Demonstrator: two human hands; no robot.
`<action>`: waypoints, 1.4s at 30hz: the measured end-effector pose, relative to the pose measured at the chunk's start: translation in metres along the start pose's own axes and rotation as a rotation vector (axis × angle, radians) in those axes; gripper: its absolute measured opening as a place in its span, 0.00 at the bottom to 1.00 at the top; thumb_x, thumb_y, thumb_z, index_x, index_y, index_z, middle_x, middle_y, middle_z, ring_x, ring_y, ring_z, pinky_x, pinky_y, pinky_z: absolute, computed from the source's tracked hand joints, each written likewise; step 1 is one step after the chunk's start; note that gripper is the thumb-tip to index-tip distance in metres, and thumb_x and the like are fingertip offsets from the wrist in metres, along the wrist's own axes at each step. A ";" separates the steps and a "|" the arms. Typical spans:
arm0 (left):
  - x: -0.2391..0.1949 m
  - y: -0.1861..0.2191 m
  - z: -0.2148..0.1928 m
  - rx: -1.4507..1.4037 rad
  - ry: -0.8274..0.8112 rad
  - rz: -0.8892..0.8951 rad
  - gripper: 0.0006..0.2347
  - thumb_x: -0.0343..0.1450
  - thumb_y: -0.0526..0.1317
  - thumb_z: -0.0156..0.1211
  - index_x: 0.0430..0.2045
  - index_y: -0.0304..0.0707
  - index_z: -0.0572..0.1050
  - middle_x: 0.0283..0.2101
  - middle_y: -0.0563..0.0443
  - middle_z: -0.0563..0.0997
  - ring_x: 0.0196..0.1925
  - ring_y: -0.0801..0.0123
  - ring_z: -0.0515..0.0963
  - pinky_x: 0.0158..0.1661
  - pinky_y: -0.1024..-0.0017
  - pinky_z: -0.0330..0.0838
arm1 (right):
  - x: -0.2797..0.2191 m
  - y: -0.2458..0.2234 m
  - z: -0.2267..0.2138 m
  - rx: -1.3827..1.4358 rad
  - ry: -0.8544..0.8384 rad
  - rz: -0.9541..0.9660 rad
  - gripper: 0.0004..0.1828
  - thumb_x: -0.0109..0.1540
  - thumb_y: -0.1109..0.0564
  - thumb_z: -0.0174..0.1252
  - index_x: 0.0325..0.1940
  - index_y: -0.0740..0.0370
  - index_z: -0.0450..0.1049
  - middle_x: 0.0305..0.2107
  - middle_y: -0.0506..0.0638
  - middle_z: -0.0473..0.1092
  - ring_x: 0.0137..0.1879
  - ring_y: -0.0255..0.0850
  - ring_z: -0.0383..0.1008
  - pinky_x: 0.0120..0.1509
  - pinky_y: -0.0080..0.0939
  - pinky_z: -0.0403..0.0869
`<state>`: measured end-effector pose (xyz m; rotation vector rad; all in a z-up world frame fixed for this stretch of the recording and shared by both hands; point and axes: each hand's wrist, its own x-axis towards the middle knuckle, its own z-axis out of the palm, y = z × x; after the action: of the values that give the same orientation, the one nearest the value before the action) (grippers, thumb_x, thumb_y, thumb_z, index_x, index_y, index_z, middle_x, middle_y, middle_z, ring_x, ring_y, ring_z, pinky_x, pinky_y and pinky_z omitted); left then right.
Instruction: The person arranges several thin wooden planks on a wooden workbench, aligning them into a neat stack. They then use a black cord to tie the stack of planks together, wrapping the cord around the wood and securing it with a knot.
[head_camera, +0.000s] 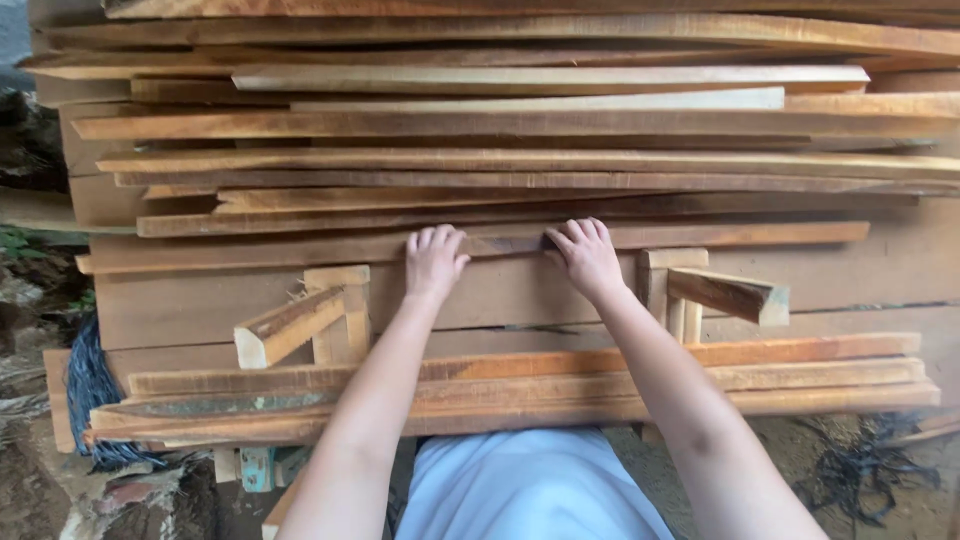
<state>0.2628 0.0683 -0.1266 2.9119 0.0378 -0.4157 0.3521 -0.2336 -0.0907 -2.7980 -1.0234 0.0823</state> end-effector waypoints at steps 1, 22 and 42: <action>-0.006 -0.001 -0.007 -0.005 0.007 0.003 0.20 0.68 0.51 0.67 0.55 0.57 0.74 0.56 0.61 0.74 0.63 0.63 0.71 0.64 0.53 0.61 | 0.000 -0.001 -0.011 -0.009 0.002 0.000 0.22 0.59 0.39 0.63 0.55 0.44 0.76 0.47 0.39 0.70 0.61 0.38 0.68 0.72 0.48 0.62; -0.126 0.078 -0.270 -0.131 0.572 0.267 0.18 0.70 0.45 0.71 0.54 0.45 0.77 0.51 0.57 0.77 0.47 0.66 0.74 0.58 0.60 0.56 | -0.044 -0.068 -0.284 -0.007 0.365 -0.054 0.24 0.67 0.35 0.69 0.62 0.47 0.81 0.49 0.43 0.77 0.59 0.45 0.73 0.82 0.60 0.39; -0.230 0.067 -0.063 -0.345 -0.117 0.101 0.19 0.71 0.54 0.62 0.55 0.57 0.75 0.54 0.60 0.75 0.61 0.64 0.75 0.62 0.56 0.60 | -0.195 -0.127 -0.106 0.320 -0.072 0.192 0.19 0.59 0.36 0.64 0.52 0.34 0.79 0.45 0.32 0.75 0.54 0.34 0.71 0.63 0.42 0.63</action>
<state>0.0628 0.0162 0.0101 2.5345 -0.0495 -0.5055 0.1336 -0.2776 0.0349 -2.6030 -0.6812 0.3409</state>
